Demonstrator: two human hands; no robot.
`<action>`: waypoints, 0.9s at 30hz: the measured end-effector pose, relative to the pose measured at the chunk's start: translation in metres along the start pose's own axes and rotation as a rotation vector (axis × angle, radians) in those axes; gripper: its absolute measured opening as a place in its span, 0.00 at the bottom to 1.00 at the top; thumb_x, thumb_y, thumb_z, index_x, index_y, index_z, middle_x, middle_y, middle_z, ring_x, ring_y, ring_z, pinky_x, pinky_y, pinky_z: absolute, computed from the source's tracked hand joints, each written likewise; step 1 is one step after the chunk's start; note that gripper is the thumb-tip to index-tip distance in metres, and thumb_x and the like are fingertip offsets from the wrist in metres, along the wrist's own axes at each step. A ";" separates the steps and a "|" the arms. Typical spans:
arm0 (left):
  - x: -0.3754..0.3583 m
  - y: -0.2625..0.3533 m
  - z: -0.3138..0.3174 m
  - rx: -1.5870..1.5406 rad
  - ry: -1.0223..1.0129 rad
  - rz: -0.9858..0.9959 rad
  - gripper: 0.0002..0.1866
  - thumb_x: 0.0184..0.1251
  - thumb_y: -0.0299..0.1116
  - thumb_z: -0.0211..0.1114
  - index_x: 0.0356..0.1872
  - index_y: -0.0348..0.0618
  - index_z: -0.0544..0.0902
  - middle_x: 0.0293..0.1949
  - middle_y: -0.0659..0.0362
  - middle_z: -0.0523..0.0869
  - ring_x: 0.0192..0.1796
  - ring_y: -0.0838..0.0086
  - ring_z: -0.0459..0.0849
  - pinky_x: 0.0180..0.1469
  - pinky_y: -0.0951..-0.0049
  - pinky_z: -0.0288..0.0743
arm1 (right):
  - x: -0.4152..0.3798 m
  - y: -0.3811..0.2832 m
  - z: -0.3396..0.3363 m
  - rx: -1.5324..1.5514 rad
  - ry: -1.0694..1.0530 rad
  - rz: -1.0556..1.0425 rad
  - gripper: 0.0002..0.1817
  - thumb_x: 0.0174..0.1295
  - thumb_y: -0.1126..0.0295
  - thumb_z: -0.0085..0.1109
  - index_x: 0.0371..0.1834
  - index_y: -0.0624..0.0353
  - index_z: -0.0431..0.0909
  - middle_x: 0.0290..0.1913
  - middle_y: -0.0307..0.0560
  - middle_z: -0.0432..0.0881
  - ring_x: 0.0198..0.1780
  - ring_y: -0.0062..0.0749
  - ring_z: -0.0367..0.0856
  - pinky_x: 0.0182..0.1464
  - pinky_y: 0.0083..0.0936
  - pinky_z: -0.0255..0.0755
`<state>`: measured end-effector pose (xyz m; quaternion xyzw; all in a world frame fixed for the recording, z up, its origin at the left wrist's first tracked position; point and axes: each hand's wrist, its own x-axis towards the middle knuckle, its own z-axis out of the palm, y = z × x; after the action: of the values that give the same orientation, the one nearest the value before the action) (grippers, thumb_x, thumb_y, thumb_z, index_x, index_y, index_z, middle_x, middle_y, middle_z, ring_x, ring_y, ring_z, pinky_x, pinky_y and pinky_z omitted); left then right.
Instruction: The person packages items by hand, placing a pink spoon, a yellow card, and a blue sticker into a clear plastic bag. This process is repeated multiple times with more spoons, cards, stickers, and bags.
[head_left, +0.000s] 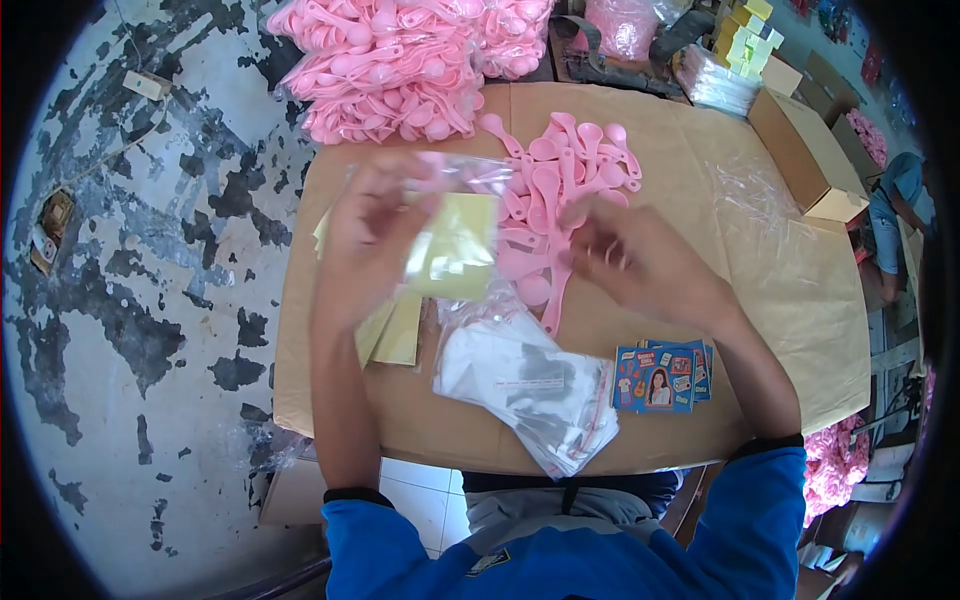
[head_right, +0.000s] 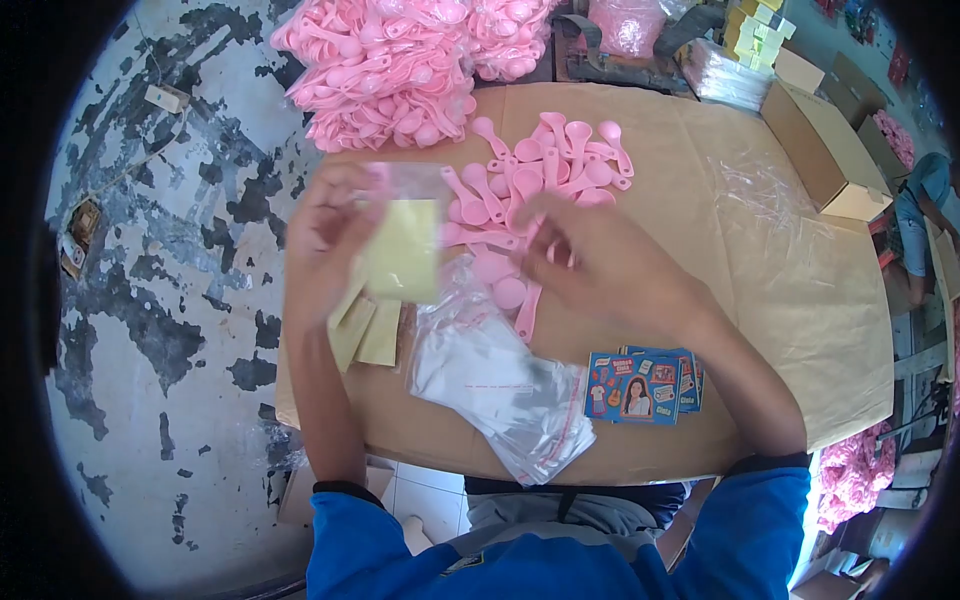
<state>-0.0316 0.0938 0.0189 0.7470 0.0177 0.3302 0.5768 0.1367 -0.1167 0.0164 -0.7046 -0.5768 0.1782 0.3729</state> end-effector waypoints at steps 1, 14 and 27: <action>-0.001 0.004 -0.014 -0.012 -0.018 -0.048 0.12 0.65 0.17 0.60 0.47 0.40 0.74 0.44 0.61 0.79 0.44 0.81 0.80 0.44 0.81 0.75 | -0.001 0.000 0.001 -0.081 -0.071 0.008 0.16 0.62 0.59 0.60 0.42 0.61 0.76 0.27 0.46 0.82 0.28 0.30 0.81 0.32 0.26 0.72; -0.002 -0.001 -0.021 0.335 -0.484 -0.493 0.10 0.69 0.31 0.61 0.45 0.36 0.82 0.37 0.62 0.84 0.40 0.80 0.80 0.47 0.78 0.74 | 0.005 0.037 0.033 -0.117 -0.282 0.200 0.24 0.60 0.46 0.58 0.30 0.59 0.86 0.25 0.52 0.82 0.28 0.39 0.82 0.34 0.34 0.73; -0.004 -0.011 0.000 0.365 -0.801 -0.724 0.20 0.70 0.45 0.60 0.40 0.34 0.84 0.27 0.62 0.82 0.27 0.83 0.77 0.30 0.79 0.72 | 0.005 0.036 0.020 0.109 -0.164 -0.072 0.09 0.65 0.66 0.57 0.36 0.61 0.78 0.26 0.40 0.78 0.29 0.20 0.75 0.34 0.23 0.70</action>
<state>-0.0312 0.0960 0.0070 0.8477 0.1093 -0.2061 0.4764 0.1488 -0.1072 -0.0224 -0.6451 -0.6198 0.2527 0.3685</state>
